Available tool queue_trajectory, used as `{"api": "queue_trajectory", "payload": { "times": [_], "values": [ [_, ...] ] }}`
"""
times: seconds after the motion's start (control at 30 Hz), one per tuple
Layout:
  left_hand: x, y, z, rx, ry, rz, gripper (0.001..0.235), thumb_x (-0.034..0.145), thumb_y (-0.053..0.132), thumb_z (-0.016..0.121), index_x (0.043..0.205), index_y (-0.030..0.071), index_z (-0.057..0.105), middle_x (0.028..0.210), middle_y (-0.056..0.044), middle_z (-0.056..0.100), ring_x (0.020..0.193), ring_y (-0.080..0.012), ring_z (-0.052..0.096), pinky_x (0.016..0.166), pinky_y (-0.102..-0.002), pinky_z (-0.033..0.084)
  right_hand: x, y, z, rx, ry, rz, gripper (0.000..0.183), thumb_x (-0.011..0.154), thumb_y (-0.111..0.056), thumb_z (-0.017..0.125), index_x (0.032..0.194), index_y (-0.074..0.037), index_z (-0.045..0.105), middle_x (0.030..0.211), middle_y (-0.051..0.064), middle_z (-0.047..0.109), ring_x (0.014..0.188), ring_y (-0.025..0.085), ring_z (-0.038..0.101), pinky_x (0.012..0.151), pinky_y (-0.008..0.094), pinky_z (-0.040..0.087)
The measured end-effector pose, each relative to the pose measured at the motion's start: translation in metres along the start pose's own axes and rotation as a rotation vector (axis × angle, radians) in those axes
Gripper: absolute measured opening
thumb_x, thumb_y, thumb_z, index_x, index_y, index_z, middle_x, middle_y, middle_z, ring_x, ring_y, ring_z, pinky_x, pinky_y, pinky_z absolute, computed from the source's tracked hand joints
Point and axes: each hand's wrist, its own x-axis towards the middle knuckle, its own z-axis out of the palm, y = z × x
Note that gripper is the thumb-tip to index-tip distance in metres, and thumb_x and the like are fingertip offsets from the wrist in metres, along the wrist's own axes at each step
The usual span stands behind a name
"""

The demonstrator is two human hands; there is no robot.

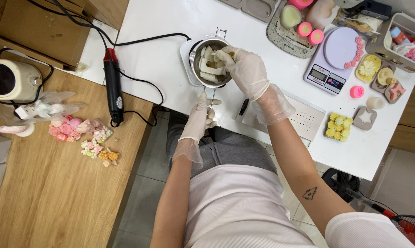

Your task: The person melts white wax blocks in a metal pot placed on a heating base. They use a small metal spatula to stir and break up the wax as it melts. The person wears gloves and occasionally adjusts them while working at a white countertop with various molds and tools nearby.

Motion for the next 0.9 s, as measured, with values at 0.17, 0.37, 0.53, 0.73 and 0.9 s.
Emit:
{"api": "queue_trajectory", "payload": {
  "times": [0.17, 0.37, 0.53, 0.73, 0.9],
  "values": [
    [-0.001, -0.003, 0.0, -0.006, 0.001, 0.008, 0.071, 0.103, 0.063, 0.032, 0.117, 0.004, 0.07, 0.058, 0.007, 0.039, 0.048, -0.0063, 0.03, 0.055, -0.026, 0.045, 0.0, 0.003, -0.001, -0.161, -0.024, -0.056, 0.037, 0.103, -0.043, 0.061, 0.107, -0.01, 0.076, 0.084, 0.004, 0.079, 0.072, 0.011, 0.072, 0.071, 0.027, 0.057],
    [-0.005, -0.002, -0.001, -0.002, -0.012, 0.037, 0.071, 0.103, 0.062, 0.034, 0.117, 0.002, 0.069, 0.06, 0.008, 0.038, 0.049, -0.0057, 0.03, 0.056, -0.025, 0.045, -0.002, 0.0, -0.002, -0.113, -0.062, 0.025, 0.037, 0.101, -0.043, 0.06, 0.107, -0.011, 0.077, 0.084, 0.004, 0.079, 0.072, 0.012, 0.072, 0.071, 0.028, 0.057],
    [-0.004, 0.002, 0.0, 0.036, 0.005, 0.017, 0.074, 0.102, 0.064, 0.031, 0.118, 0.003, 0.069, 0.059, 0.008, 0.037, 0.048, -0.0059, 0.029, 0.058, -0.025, 0.046, -0.003, -0.006, -0.004, 0.049, -0.062, 0.007, 0.034, 0.101, -0.039, 0.058, 0.109, -0.011, 0.077, 0.085, 0.003, 0.08, 0.073, 0.011, 0.073, 0.072, 0.027, 0.059],
    [-0.004, 0.001, 0.001, 0.033, 0.005, 0.019, 0.075, 0.101, 0.064, 0.032, 0.119, 0.002, 0.069, 0.059, 0.007, 0.037, 0.048, -0.0064, 0.03, 0.057, -0.026, 0.046, -0.005, -0.006, -0.006, -0.106, 0.015, -0.061, 0.034, 0.103, -0.04, 0.057, 0.112, -0.013, 0.077, 0.087, 0.003, 0.079, 0.073, 0.014, 0.072, 0.072, 0.028, 0.056],
    [-0.004, 0.0, -0.001, 0.023, 0.004, 0.012, 0.074, 0.103, 0.064, 0.032, 0.119, 0.001, 0.069, 0.059, 0.007, 0.038, 0.049, -0.006, 0.031, 0.057, -0.026, 0.047, -0.005, -0.006, -0.004, -0.161, -0.098, 0.034, 0.034, 0.102, -0.043, 0.059, 0.109, -0.015, 0.077, 0.083, 0.002, 0.079, 0.074, 0.013, 0.072, 0.073, 0.026, 0.055]
  ]
}}
